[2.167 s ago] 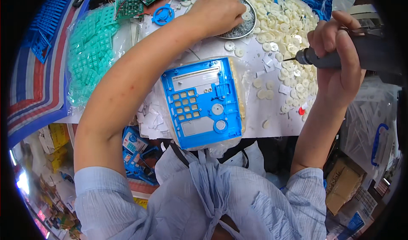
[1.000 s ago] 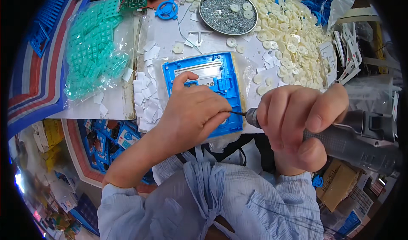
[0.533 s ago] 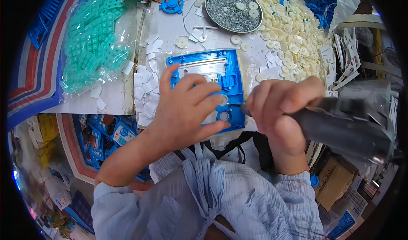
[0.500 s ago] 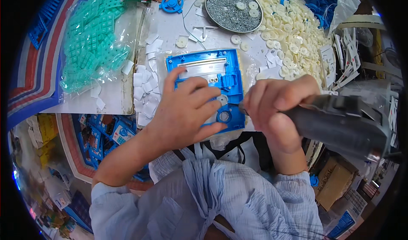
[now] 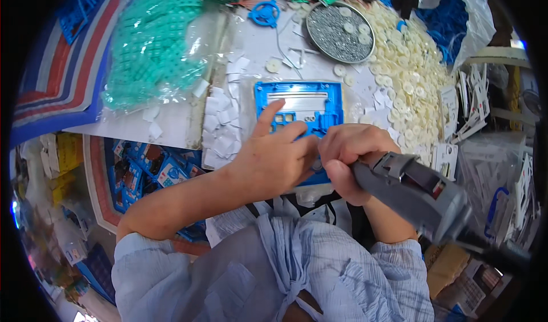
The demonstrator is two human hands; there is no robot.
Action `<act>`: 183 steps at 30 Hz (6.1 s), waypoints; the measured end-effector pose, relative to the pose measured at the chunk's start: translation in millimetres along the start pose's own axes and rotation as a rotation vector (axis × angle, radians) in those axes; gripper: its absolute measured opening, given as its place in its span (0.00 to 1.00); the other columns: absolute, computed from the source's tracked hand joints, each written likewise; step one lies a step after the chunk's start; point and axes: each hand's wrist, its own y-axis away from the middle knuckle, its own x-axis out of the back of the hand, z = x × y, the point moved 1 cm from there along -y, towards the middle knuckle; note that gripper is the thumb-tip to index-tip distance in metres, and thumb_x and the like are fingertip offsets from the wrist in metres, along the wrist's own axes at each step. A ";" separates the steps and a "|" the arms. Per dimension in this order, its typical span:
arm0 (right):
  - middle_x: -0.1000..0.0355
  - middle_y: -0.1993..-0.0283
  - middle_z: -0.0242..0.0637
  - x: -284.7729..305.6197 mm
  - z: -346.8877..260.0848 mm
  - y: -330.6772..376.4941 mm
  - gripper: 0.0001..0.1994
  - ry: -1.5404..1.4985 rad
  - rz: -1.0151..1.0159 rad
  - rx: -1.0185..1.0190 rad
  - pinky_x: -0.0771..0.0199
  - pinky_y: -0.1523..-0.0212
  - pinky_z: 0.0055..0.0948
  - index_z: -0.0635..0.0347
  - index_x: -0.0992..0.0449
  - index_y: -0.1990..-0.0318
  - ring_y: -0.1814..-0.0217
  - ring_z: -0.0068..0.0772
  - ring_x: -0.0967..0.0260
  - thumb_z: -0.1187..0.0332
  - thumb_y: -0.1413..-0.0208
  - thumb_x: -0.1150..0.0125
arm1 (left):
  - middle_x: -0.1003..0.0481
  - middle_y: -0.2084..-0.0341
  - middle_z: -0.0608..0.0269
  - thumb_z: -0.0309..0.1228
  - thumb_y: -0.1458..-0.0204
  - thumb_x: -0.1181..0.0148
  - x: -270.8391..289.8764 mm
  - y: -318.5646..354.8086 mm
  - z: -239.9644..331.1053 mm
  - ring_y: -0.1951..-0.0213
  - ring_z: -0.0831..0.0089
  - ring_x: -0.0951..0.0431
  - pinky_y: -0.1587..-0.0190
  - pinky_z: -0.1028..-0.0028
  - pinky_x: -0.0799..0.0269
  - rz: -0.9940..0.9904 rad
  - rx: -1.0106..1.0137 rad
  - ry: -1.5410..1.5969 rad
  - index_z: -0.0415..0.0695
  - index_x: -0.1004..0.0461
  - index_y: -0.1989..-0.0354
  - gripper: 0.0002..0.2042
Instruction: Assembling a blue plastic toy component by installing a circuit board, connecting wires, and using an electric screwdriver.
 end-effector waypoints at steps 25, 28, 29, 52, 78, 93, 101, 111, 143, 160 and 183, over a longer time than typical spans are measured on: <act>0.29 0.54 0.46 118.9 -33.5 -8.6 0.31 0.437 0.764 0.056 0.30 0.44 0.35 0.70 0.48 0.31 0.51 0.35 0.28 0.82 0.40 0.43 | 0.22 0.78 0.54 0.45 0.51 0.33 118.6 -70.6 -237.8 0.74 0.61 0.23 0.67 0.63 0.29 0.227 0.795 -0.287 0.39 0.22 0.73 0.18; 0.31 0.49 0.52 116.7 -61.2 -6.2 0.29 0.937 0.900 0.314 0.30 0.41 0.36 0.70 0.44 0.33 0.46 0.38 0.29 0.80 0.42 0.44 | 0.21 0.76 0.56 0.42 0.50 0.34 143.7 -70.6 -209.6 0.73 0.64 0.21 0.67 0.65 0.28 0.431 0.781 -0.423 0.39 0.22 0.69 0.16; 0.31 0.47 0.53 110.9 -71.1 0.4 0.28 0.966 0.892 0.426 0.30 0.40 0.36 0.70 0.42 0.34 0.45 0.40 0.30 0.79 0.42 0.43 | 0.21 0.76 0.56 0.41 0.49 0.34 151.2 -73.3 -201.5 0.72 0.64 0.20 0.66 0.66 0.27 0.532 0.700 -0.457 0.39 0.22 0.69 0.15; 0.21 0.60 0.41 -10.1 15.3 -98.5 0.13 -0.429 0.169 -0.442 0.17 0.61 0.28 0.71 0.22 0.53 0.62 0.26 0.21 0.67 0.34 0.40 | 0.22 0.57 0.60 0.31 0.36 0.43 81.3 -30.7 -64.2 0.66 0.79 0.22 0.63 0.80 0.24 0.329 0.575 1.063 0.36 0.31 0.43 0.16; 0.24 0.68 0.30 -7.4 10.4 -74.8 0.16 -0.508 0.173 -0.600 0.33 0.74 0.16 0.65 0.20 0.55 0.74 0.15 0.33 0.60 0.42 0.31 | 0.22 0.55 0.52 0.36 0.33 0.50 48.0 -3.8 -44.2 0.61 0.67 0.17 0.73 0.72 0.20 0.552 0.462 1.631 0.39 0.38 0.38 0.20; 0.26 0.69 0.30 -29.0 20.9 -41.0 0.08 -1.042 0.481 -0.559 0.31 0.78 0.20 0.61 0.25 0.59 0.73 0.18 0.30 0.67 0.38 0.36 | 0.23 0.55 0.56 0.35 0.31 0.55 46.1 -6.3 -37.8 0.62 0.73 0.20 0.72 0.75 0.22 0.796 0.472 1.550 0.44 0.38 0.37 0.17; 0.28 0.77 0.39 -12.5 -0.1 -20.9 0.11 0.361 0.163 -0.472 0.37 0.81 0.30 0.61 0.22 0.68 0.84 0.28 0.35 0.62 0.42 0.32 | 0.23 0.53 0.50 0.34 0.32 0.54 48.8 -2.1 -35.0 0.59 0.64 0.17 0.70 0.70 0.19 0.853 0.454 1.400 0.39 0.38 0.41 0.16; 0.23 0.60 0.45 12.3 -10.0 -52.6 0.07 0.330 -0.101 0.217 0.25 0.60 0.37 0.65 0.24 0.63 0.60 0.47 0.25 0.71 0.43 0.36 | 0.23 0.54 0.48 0.34 0.33 0.52 46.5 8.0 -38.5 0.62 0.63 0.17 0.74 0.70 0.19 0.723 0.420 1.481 0.37 0.40 0.40 0.18; 0.30 0.81 0.41 44.4 -72.6 -22.8 0.10 0.604 -0.423 -0.256 0.34 0.76 0.43 0.56 0.24 0.71 0.78 0.48 0.29 0.61 0.41 0.37 | 0.21 0.63 0.50 0.30 0.32 0.57 80.4 3.9 -1.7 0.75 0.74 0.22 0.73 0.77 0.25 0.604 0.355 1.105 0.32 0.35 0.45 0.14; 0.24 0.46 0.47 14.5 -60.2 76.8 0.29 -0.220 -0.260 -0.752 0.29 0.47 0.34 0.67 0.33 0.34 0.52 0.35 0.26 0.68 0.42 0.35 | 0.27 0.70 0.53 0.32 0.40 0.41 42.4 23.8 65.5 0.67 0.49 0.23 0.67 0.57 0.29 -0.228 0.345 0.820 0.41 0.32 0.61 0.09; 0.19 0.61 0.44 -57.0 80.3 -169.2 0.11 0.468 -0.205 -0.075 0.21 0.60 0.39 0.60 0.18 0.55 0.59 0.42 0.20 0.70 0.43 0.40 | 0.24 0.63 0.62 0.28 0.45 0.37 76.6 73.3 25.9 0.63 0.60 0.20 0.63 0.66 0.24 -0.042 0.258 0.721 0.44 0.27 0.61 0.06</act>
